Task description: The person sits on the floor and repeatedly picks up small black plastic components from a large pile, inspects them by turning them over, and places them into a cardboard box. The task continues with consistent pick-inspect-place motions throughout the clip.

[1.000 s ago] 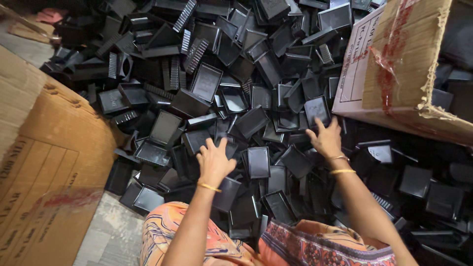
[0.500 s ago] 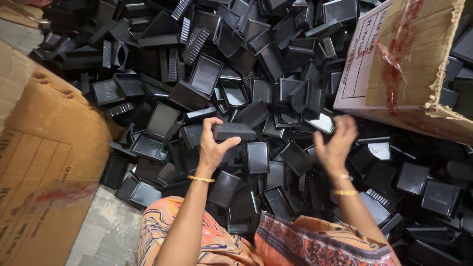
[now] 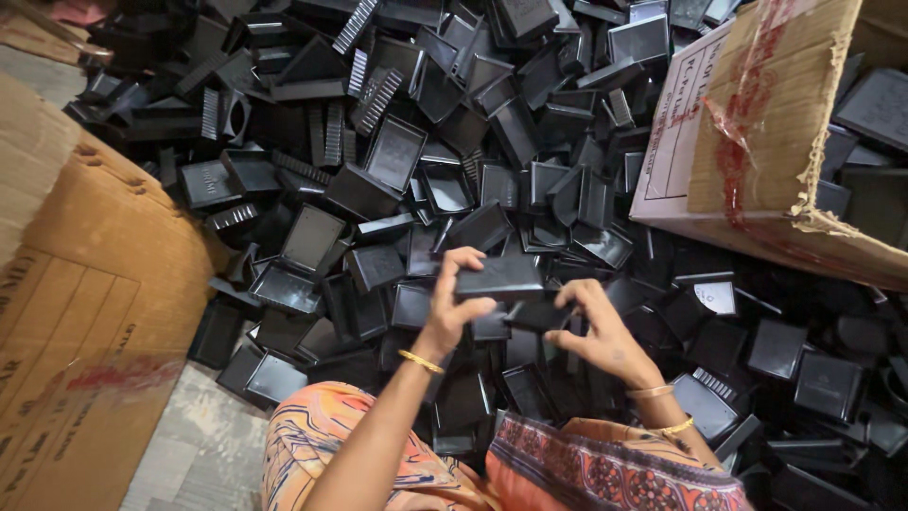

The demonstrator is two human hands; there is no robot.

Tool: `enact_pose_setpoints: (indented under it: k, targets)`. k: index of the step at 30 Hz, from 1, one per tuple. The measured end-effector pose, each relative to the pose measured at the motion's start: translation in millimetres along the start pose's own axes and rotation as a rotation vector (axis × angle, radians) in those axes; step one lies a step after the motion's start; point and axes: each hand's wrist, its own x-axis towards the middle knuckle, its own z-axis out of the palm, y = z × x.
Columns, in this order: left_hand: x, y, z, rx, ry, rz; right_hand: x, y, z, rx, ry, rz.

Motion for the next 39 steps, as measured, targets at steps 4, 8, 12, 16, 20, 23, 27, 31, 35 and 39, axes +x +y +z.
enact_pose_setpoints:
  k: [4,8,12,16,20,23,27,31,35,39]
  targets:
    - [-3.0,0.9,8.6,0.257,-0.192,0.121,1.2,-28.1,7.9,0.758,-0.016,-0.234]
    - [-5.7,1.3,16.9,0.374,-0.304,0.047,1.0,-41.9,8.8,0.815,0.029,-0.376]
    - [-8.7,-9.8,16.7,0.433,-0.279,0.256,-0.5,-41.2,7.2,0.722,0.033,-0.43]
    - [-11.6,-21.8,9.7,0.151,-0.315,-0.003,-0.3,-35.8,8.6,0.81,0.029,-0.391]
    - [-11.4,-14.0,5.2,-0.001,-0.325,-0.104,0.5,-32.6,11.3,0.875,0.037,-0.369]
    - [-15.3,0.2,16.5,0.205,-0.362,0.021,0.7,-30.3,12.6,0.835,0.12,-0.276]
    - [-14.5,12.9,27.2,0.2,-0.314,-0.018,0.7,-25.1,13.9,0.932,0.106,-0.273]
    - [-12.1,17.2,24.7,0.265,-0.373,-0.037,0.1,-20.7,17.2,0.803,0.119,-0.252]
    - [-12.8,18.2,27.5,0.425,-0.403,0.204,1.4,-18.0,18.4,0.814,0.208,-0.105]
    - [-17.0,17.6,34.9,0.536,-0.276,0.332,5.1,-14.5,15.7,1.054,0.315,0.131]
